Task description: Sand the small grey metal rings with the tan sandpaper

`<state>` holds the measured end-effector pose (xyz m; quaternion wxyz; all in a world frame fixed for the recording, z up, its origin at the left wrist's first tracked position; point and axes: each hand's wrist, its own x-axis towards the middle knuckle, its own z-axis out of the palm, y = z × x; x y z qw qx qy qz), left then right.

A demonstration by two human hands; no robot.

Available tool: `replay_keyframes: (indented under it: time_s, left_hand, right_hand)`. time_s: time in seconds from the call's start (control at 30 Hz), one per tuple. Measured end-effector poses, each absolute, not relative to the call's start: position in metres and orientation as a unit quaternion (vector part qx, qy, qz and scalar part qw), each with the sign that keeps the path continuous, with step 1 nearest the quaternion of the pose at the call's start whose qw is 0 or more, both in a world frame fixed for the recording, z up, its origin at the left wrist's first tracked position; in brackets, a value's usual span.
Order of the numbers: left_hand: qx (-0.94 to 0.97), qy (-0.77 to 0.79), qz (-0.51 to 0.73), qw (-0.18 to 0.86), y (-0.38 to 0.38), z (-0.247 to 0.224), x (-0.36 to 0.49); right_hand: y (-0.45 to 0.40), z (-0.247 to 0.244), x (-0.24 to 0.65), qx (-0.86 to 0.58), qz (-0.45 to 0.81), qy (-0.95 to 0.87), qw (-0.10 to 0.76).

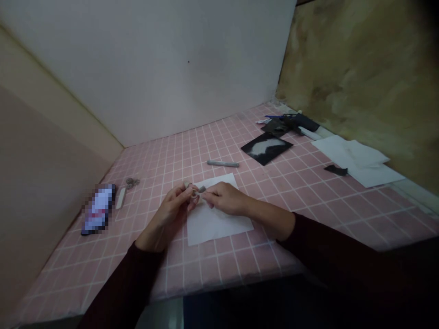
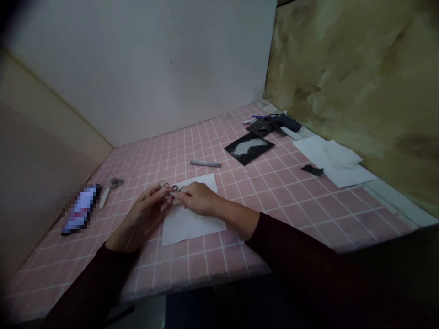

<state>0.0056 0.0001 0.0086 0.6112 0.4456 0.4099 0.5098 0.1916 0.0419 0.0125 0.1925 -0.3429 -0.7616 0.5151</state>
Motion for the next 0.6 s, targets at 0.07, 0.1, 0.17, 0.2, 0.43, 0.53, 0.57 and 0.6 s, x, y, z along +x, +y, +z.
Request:
replay_keyframes:
  time_s: [0.07,0.1,0.17,0.2,0.43,0.53,0.57,0.6]
  left_hand:
    - [0.443,0.408,0.489,0.631,0.001,0.009,0.004]
    - [0.44,0.408,0.485,0.636,0.001,0.009,0.004]
    - [0.434,0.406,0.494,0.635,0.001,0.009,0.004]
    - [0.432,0.404,0.505,0.628,0.001,0.009,0.005]
    - [0.438,0.408,0.559,0.574,-0.001,0.006,0.008]
    - [0.436,0.413,0.515,0.611,0.0,0.009,0.007]
    - [0.435,0.415,0.499,0.624,0.0,0.01,0.007]
    - [0.432,0.416,0.489,0.633,0.0,0.011,0.007]
  right_hand:
    - [0.043,0.013,0.194,-0.346,0.368,-0.832,0.23]
    - [0.043,0.013,0.195,-0.343,0.328,-0.847,0.238]
    - [0.042,0.012,0.194,-0.343,0.33,-0.846,0.238]
    - [0.041,0.011,0.192,-0.346,0.368,-0.83,0.235]
    - [0.039,0.007,0.185,-0.297,0.701,-0.636,0.127]
    - [0.043,0.01,0.191,-0.335,0.507,-0.77,0.193]
    - [0.044,0.011,0.193,-0.341,0.422,-0.813,0.212]
    - [0.044,0.012,0.195,-0.341,0.352,-0.842,0.224]
